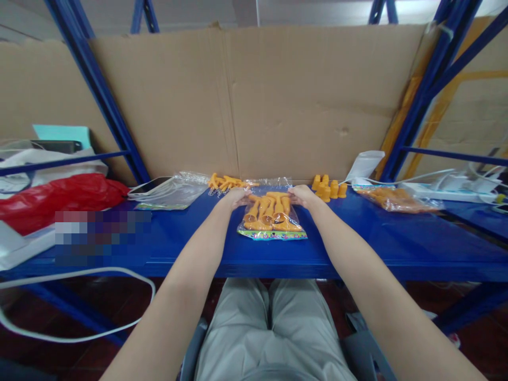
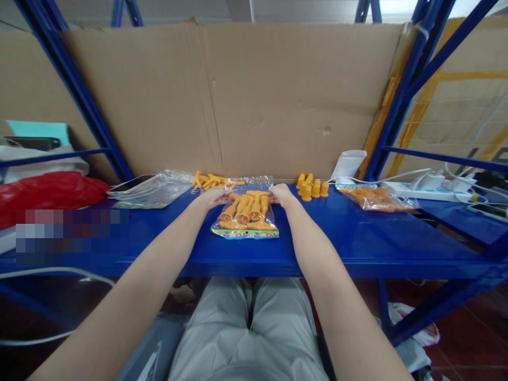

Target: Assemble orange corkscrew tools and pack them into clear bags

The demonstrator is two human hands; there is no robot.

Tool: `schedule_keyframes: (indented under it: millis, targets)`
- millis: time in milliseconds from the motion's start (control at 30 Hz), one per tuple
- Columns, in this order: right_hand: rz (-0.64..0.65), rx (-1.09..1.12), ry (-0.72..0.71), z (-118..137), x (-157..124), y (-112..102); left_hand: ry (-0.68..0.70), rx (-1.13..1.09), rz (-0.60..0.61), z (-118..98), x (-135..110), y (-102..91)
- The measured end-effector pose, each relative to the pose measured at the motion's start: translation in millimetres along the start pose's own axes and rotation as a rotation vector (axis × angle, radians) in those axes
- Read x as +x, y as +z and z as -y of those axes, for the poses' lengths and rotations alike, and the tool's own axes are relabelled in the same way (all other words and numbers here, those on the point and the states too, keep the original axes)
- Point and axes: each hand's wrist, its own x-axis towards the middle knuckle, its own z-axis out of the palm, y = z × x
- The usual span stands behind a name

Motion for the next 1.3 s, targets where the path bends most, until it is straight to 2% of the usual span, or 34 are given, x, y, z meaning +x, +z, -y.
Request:
schedule_keyframes:
  millis: [167, 233, 433, 600, 833, 1000, 1167, 1300]
  targets:
    - [0.246, -0.020, -0.009, -3.3, -0.7, -14.7, 0.061, 0.118, 0.129, 2.7, -7.7, -12.7]
    - [0.289, -0.015, -0.033, -5.9, 0.9, -18.9, 0.083, 0.141, 0.159, 3.0, -8.8, -13.2]
    - [0.218, -0.037, -0.139, -11.8, 8.7, -21.5, 0.129, 0.178, 0.131, 5.0, -7.6, -8.8]
    - [0.155, -0.120, -0.217, -18.2, 20.3, -23.9, 0.161, 0.155, 0.209, 7.8, -9.0, -12.7]
    - [0.209, -0.138, -0.241, -26.4, 31.3, -32.8, 0.100, 0.153, 0.195, 7.1, -9.9, -14.9]
    - [0.203, -0.161, -0.249, -27.7, 32.9, -33.6, 0.080, 0.187, 0.197, 5.7, -9.7, -14.9]
    - [0.147, -0.239, -0.316, -27.5, 34.2, -31.2, 0.113, 0.202, 0.137, 8.5, -4.2, -11.7]
    - [0.059, -0.348, -0.395, -25.7, 34.8, -28.8, 0.201, 0.275, 0.108, 11.0, 1.5, -6.9]
